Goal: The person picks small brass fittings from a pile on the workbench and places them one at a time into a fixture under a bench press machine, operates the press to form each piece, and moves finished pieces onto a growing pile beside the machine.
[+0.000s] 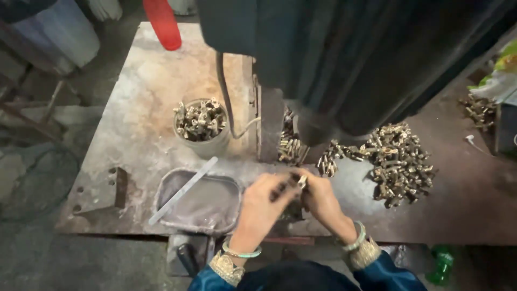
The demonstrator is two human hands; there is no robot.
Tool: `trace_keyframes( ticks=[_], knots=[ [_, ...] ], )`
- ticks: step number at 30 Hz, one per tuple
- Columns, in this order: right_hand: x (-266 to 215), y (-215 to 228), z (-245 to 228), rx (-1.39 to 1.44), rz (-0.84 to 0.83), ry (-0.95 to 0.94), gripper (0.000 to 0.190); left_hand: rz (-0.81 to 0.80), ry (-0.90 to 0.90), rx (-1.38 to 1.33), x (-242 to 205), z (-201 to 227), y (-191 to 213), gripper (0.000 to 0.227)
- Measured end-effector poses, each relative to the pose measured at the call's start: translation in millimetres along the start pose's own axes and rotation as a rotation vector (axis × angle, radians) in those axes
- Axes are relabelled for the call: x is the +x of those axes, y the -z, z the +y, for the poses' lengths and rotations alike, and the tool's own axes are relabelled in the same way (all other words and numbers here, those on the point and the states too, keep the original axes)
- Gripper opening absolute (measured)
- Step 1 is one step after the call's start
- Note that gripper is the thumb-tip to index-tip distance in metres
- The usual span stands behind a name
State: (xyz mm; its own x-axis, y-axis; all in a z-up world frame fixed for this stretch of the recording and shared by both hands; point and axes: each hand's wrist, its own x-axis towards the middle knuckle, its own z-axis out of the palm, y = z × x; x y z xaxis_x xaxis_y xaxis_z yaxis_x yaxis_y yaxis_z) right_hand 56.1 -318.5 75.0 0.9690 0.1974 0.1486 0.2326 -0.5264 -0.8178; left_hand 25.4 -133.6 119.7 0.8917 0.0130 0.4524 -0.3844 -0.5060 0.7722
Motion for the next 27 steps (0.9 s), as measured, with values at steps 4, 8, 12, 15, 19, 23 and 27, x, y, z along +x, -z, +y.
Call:
trace_keyframes(
  ticks=[4, 8, 12, 15, 19, 23, 27],
  knots=[
    [-19, 4, -24, -0.123, -0.178, 0.081, 0.077, -0.279, 0.112, -0.206, 1, -15, 29, 0.026],
    [-35, -4, -13, -0.358, -0.09, 0.175, 0.052, 0.192, 0.099, 0.033, 47, -27, 91, 0.031],
    [-43, -9, -5, -0.39, -0.092, 0.307, 0.058, 0.296, -0.189, 0.549, 74, -102, 101, 0.029],
    [-35, -5, 2, -0.383, -0.05, 0.349, 0.032, 0.279, -0.086, 0.589, 70, -81, 100, 0.033],
    [-34, -13, 17, -0.165, 0.061, 0.103, 0.033, 0.22, 0.025, 0.344, 22, -23, 60, 0.028],
    [-30, -4, -34, 0.072, 0.144, -0.187, 0.034, 0.01, 0.045, -0.096, -6, 7, 10, 0.03],
    [-16, 2, -56, 0.3, 0.072, -0.044, 0.052, -0.047, 0.204, -0.11, 1, 25, -2, 0.025]
  ],
)
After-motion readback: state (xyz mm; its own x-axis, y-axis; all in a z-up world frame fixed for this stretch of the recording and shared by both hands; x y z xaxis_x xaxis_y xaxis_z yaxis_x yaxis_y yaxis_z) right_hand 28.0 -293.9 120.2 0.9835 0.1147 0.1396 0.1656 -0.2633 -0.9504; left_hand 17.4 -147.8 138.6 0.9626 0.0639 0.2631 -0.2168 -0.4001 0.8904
